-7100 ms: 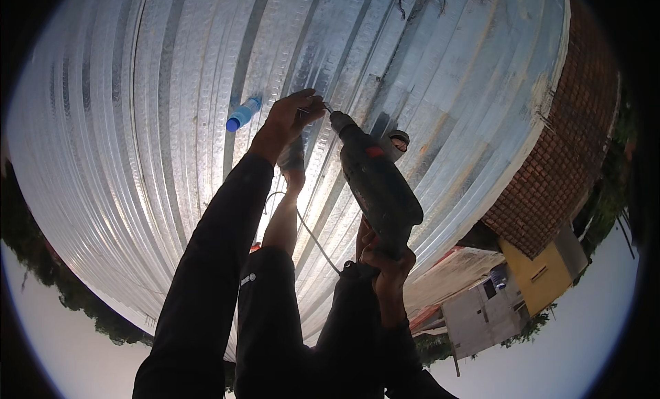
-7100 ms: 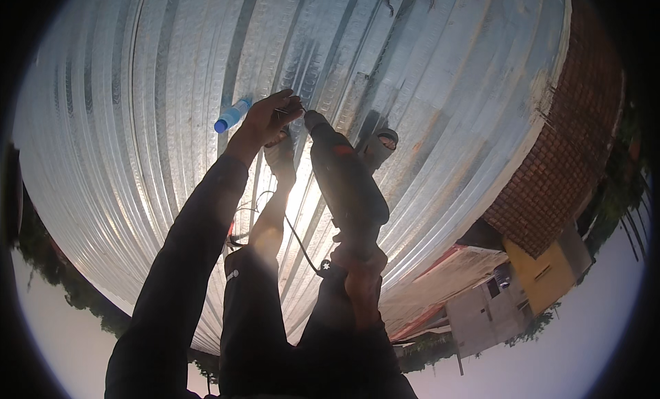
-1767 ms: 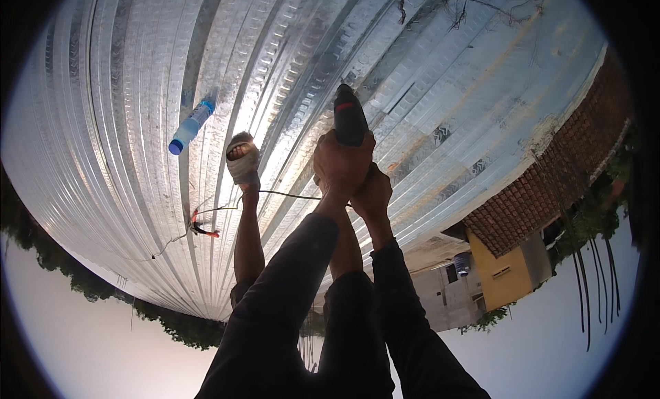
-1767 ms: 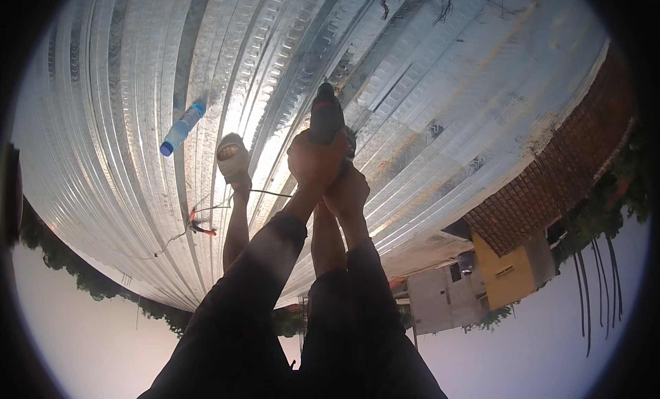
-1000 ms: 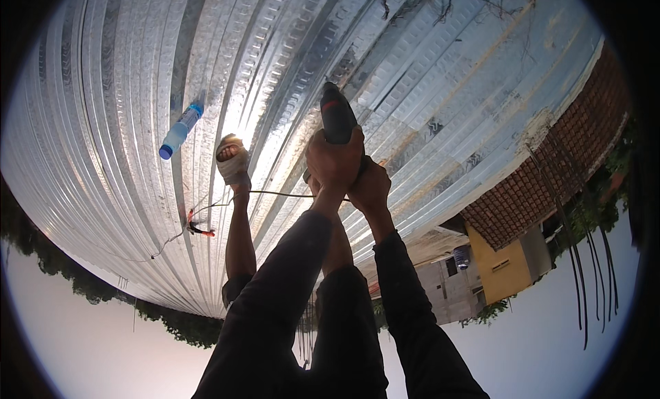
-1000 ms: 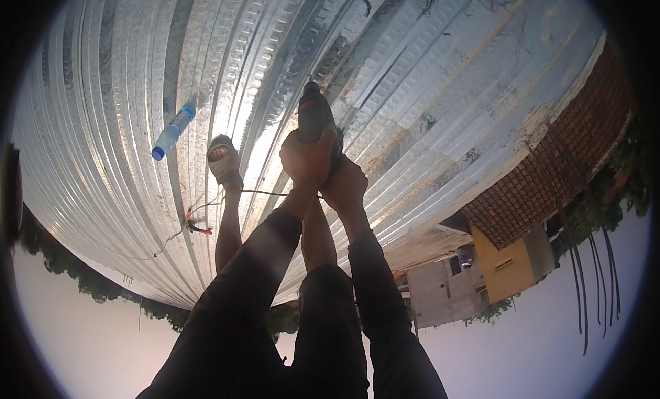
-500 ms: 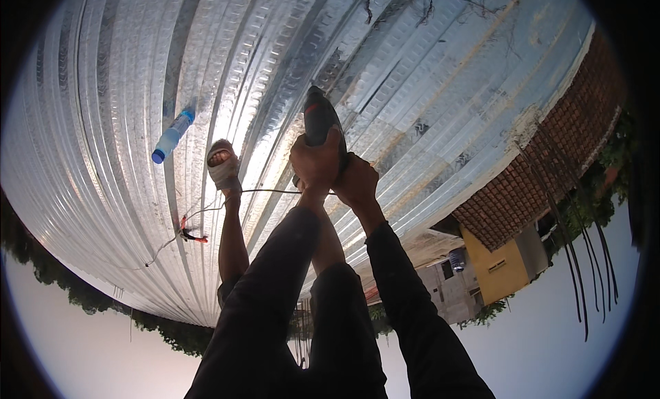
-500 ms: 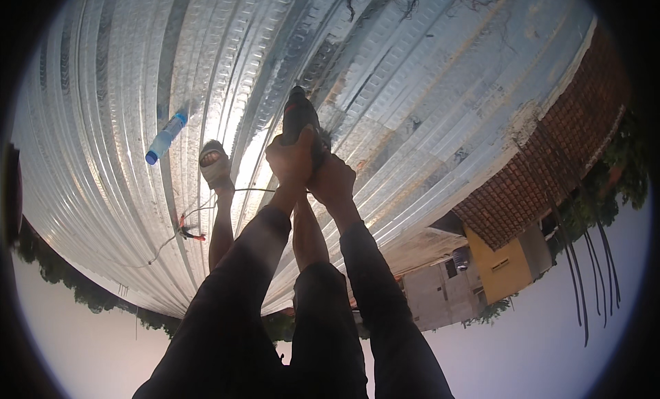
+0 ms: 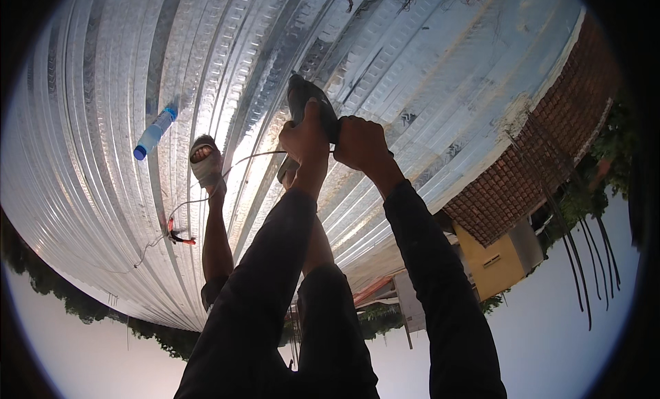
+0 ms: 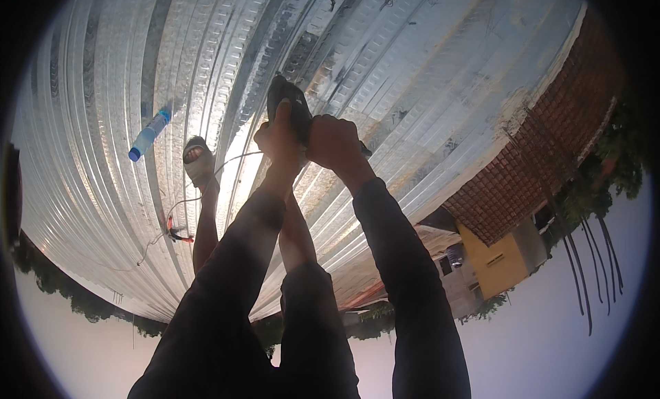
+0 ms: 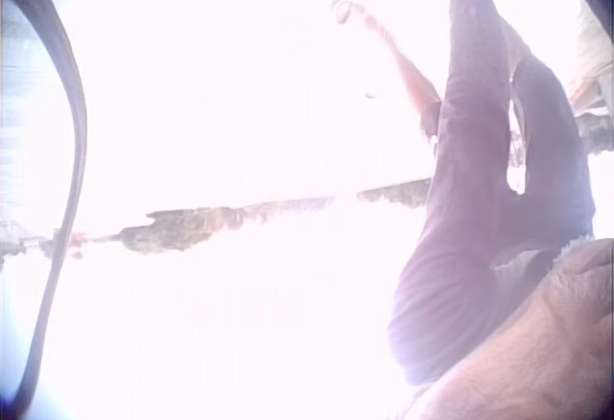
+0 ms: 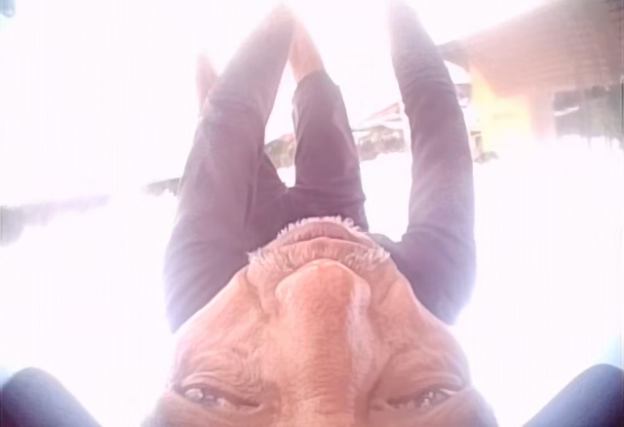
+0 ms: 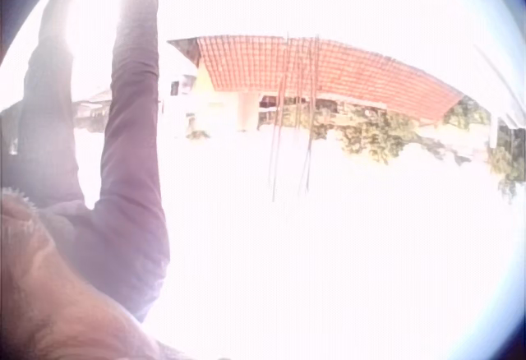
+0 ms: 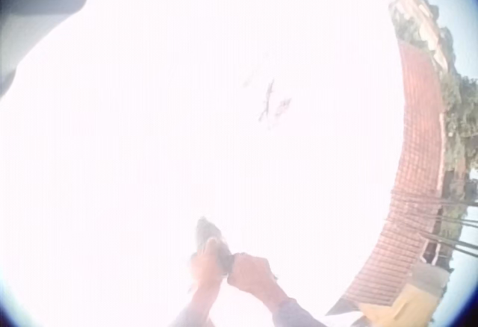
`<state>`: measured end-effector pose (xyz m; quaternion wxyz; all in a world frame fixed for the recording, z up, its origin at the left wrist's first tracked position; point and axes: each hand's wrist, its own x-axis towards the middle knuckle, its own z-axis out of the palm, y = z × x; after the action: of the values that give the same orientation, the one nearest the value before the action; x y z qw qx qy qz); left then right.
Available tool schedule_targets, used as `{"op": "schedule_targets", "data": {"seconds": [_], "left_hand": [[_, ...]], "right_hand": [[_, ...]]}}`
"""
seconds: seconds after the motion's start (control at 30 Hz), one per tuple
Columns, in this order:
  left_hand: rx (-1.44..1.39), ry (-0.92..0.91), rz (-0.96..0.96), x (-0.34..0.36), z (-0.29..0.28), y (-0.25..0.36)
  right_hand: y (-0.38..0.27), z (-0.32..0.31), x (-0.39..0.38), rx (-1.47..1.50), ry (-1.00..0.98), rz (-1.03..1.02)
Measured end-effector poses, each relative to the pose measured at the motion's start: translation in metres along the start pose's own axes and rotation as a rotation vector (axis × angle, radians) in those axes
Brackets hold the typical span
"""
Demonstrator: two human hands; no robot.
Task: The person secures a corrugated metal roof sheet using a corded drill and a crimping tool. They drill pilot holes, insert fasteners, and crimp them to hold the sheet in place on the roof structure.
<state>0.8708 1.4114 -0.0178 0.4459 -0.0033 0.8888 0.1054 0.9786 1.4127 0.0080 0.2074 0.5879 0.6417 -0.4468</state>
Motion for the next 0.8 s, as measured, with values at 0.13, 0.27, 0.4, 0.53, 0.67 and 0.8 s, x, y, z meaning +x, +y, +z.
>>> {"op": "schedule_targets", "data": {"seconds": [0.13,0.27,0.4,0.53,0.67,0.8], "left_hand": [[0.394,-0.059,0.122,-0.008,-0.016,0.014],[0.464,-0.233,0.434,-0.006,-0.064,-0.016],[0.325,-0.378,0.823,0.018,-0.126,-0.076],[0.02,-0.687,0.386,0.056,-0.177,-0.12],[0.018,-0.787,0.36,0.081,-0.2,-0.124],[0.27,-0.787,0.226,0.062,-0.197,-0.078]], "right_hand": [[-0.005,0.019,-0.01,0.133,0.007,0.178],[-0.034,0.041,-0.047,0.506,0.224,0.264],[-0.047,0.075,-0.118,1.022,0.33,0.518],[-0.044,0.102,-0.196,1.353,0.455,0.658],[-0.051,0.114,-0.246,1.454,0.523,0.816],[-0.075,0.144,-0.282,1.643,0.702,0.876]]}}
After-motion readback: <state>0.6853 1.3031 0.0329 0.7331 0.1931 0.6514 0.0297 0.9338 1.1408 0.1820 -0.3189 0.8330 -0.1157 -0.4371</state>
